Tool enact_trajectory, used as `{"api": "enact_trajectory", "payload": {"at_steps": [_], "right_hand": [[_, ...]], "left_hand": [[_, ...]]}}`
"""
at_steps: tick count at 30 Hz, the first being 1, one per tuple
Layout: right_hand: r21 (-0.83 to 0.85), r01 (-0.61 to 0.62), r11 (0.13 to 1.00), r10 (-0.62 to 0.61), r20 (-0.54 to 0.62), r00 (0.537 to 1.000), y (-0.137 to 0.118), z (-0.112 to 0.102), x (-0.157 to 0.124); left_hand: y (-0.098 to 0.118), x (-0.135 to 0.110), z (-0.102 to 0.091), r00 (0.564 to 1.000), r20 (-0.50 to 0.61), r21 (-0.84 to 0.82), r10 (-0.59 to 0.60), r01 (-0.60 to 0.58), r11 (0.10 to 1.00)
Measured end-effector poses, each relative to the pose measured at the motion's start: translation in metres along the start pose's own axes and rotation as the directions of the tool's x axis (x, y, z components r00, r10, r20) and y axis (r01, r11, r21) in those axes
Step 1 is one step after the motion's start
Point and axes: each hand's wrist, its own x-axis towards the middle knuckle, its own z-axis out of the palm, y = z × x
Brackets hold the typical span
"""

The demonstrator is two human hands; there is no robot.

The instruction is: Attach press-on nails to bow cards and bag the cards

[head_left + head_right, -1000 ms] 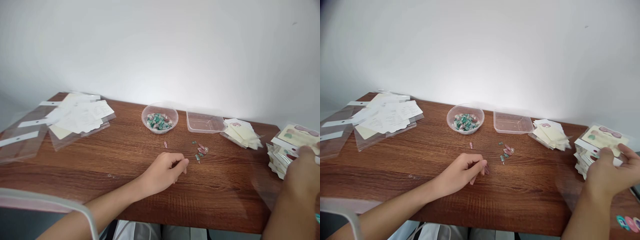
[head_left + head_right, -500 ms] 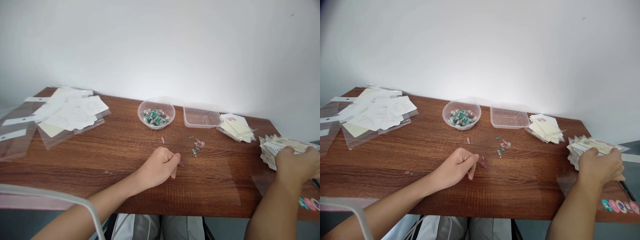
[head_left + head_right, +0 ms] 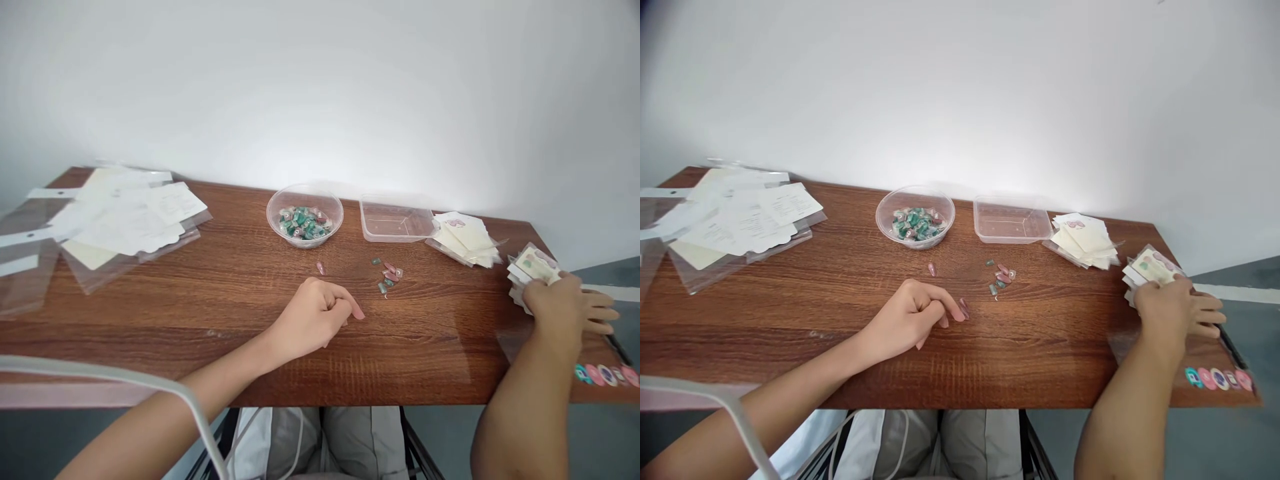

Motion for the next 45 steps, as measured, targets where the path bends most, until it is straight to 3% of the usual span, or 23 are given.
{"api": "enact_trajectory", "payload": {"at_steps": [2, 4, 8, 11, 14, 24, 30, 36, 39, 42, 45], "right_hand": [[-0.001, -0.175, 0.985, 0.174, -0.056, 0.983, -0.017, -0.008, -0.005], [0.065, -0.179, 0.982, 0.184, -0.084, 0.979, -0.036, -0.016, -0.009], [0.156, 0.042, 0.987, -0.038, -0.029, 0.999, -0.067, -0.027, -0.016], [0.198, 0.203, 0.959, -0.207, -0.003, 0.978, -0.079, -0.026, -0.022], [0.187, 0.275, 0.943, -0.287, 0.037, 0.957, -0.085, -0.019, -0.028], [0.186, 0.305, 0.934, -0.320, 0.053, 0.946, -0.096, -0.013, -0.030], [0.299, 0.344, 0.890, -0.338, -0.073, 0.938, -0.102, -0.018, -0.032], [0.398, 0.293, 0.869, -0.228, -0.203, 0.952, -0.106, -0.025, -0.037], [0.533, 0.246, 0.809, -0.158, -0.205, 0.966, -0.112, -0.028, -0.042], [0.728, 0.197, 0.657, -0.106, -0.170, 0.980, -0.119, -0.030, -0.049], [0.845, 0.099, 0.525, -0.086, -0.063, 0.994, -0.127, -0.035, -0.057]], "left_hand": [[-0.001, 0.000, 0.001, 1.000, 0.014, 0.010, 0.010, -0.010, 1.000], [-0.002, 0.000, 0.003, 0.999, 0.020, 0.030, 0.028, -0.028, 0.999], [-0.003, 0.002, 0.004, 0.994, 0.029, 0.066, 0.101, -0.102, 0.993], [-0.004, 0.003, 0.005, 0.987, 0.042, 0.087, 0.154, -0.157, 0.984], [-0.003, 0.003, 0.005, 0.984, 0.053, 0.133, 0.170, -0.176, 0.975], [-0.002, 0.002, 0.004, 0.979, 0.071, 0.199, 0.194, -0.204, 0.958], [-0.003, 0.003, 0.004, 0.978, 0.068, 0.197, 0.199, -0.208, 0.958], [-0.004, 0.003, 0.005, 0.976, 0.079, 0.207, 0.203, -0.215, 0.954], [-0.005, 0.004, 0.006, 0.978, 0.080, 0.203, 0.193, -0.205, 0.958], [-0.006, 0.005, 0.007, 0.978, 0.078, 0.195, 0.192, -0.204, 0.959], [-0.006, 0.006, 0.007, 0.980, 0.073, 0.166, 0.186, -0.196, 0.966]]}}
